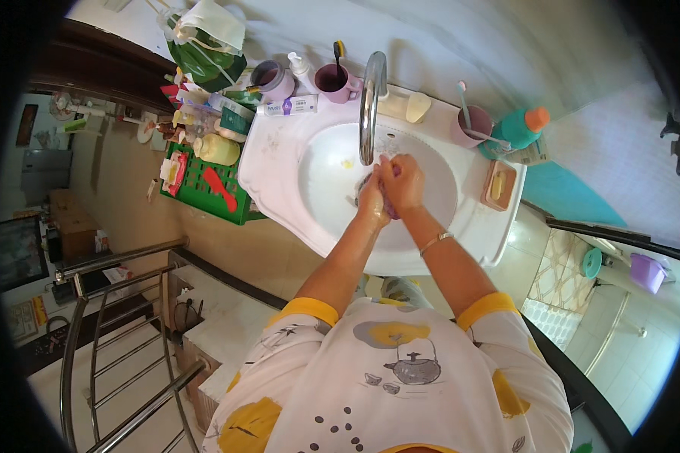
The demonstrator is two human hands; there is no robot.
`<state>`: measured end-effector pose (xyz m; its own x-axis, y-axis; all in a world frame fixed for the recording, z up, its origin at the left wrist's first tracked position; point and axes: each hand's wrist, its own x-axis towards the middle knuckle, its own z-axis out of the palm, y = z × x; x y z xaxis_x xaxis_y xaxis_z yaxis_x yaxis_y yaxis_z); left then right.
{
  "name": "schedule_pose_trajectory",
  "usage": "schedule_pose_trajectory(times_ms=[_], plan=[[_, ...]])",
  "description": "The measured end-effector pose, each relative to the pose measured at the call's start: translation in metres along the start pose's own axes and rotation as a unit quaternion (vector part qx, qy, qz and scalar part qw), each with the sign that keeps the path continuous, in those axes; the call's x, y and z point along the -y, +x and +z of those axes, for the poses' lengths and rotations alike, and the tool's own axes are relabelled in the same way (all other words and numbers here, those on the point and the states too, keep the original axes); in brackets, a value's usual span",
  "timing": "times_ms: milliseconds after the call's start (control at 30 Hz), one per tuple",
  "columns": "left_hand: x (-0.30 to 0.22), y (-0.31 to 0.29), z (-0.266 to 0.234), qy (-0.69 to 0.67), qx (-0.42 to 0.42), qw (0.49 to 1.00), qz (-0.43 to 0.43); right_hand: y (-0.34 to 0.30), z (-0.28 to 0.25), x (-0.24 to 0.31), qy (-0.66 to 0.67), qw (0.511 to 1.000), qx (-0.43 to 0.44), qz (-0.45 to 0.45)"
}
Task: The person washes a purple cloth by hand in a bathroom sink. They repeatedly wet, scrub, and wring the cloth under running water, then place it on the sink edge.
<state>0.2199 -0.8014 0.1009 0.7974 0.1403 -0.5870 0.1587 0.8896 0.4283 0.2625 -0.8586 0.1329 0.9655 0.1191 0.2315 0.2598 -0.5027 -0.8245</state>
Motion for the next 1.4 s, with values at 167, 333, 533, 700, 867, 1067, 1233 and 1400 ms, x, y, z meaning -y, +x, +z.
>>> schedule_pose_trajectory(times_ms=[167,333,533,700,867,1067,1233,1400], plan=[[-0.004,0.021,-0.048,-0.127,0.226,0.965,-0.034,-0.03,0.012,0.009,-0.011,0.986,0.06,-0.157],[-0.016,0.004,-0.02,0.031,0.02,0.996,-0.078,0.022,0.012,-0.013,0.051,0.957,0.151,0.243],[-0.028,0.039,-0.097,-0.135,0.057,0.989,-0.032,-0.054,0.045,-0.021,0.236,0.943,0.216,0.095],[-0.01,0.02,-0.077,0.025,0.066,0.996,-0.054,-0.042,0.07,-0.084,0.175,0.929,0.177,0.275],[-0.041,0.024,-0.058,0.07,-0.036,0.996,-0.033,-0.065,0.064,-0.051,0.315,0.877,0.205,0.299],[-0.04,0.084,-0.113,0.655,-0.053,0.741,0.139,-0.058,0.059,-0.092,0.271,0.867,0.042,0.415],[-0.066,0.103,-0.12,0.848,-0.016,0.451,0.279,-0.05,0.037,-0.094,0.274,0.86,0.046,0.427],[-0.051,0.112,-0.137,0.914,0.028,0.394,0.096,-0.066,0.039,-0.093,0.297,0.839,0.049,0.453]])
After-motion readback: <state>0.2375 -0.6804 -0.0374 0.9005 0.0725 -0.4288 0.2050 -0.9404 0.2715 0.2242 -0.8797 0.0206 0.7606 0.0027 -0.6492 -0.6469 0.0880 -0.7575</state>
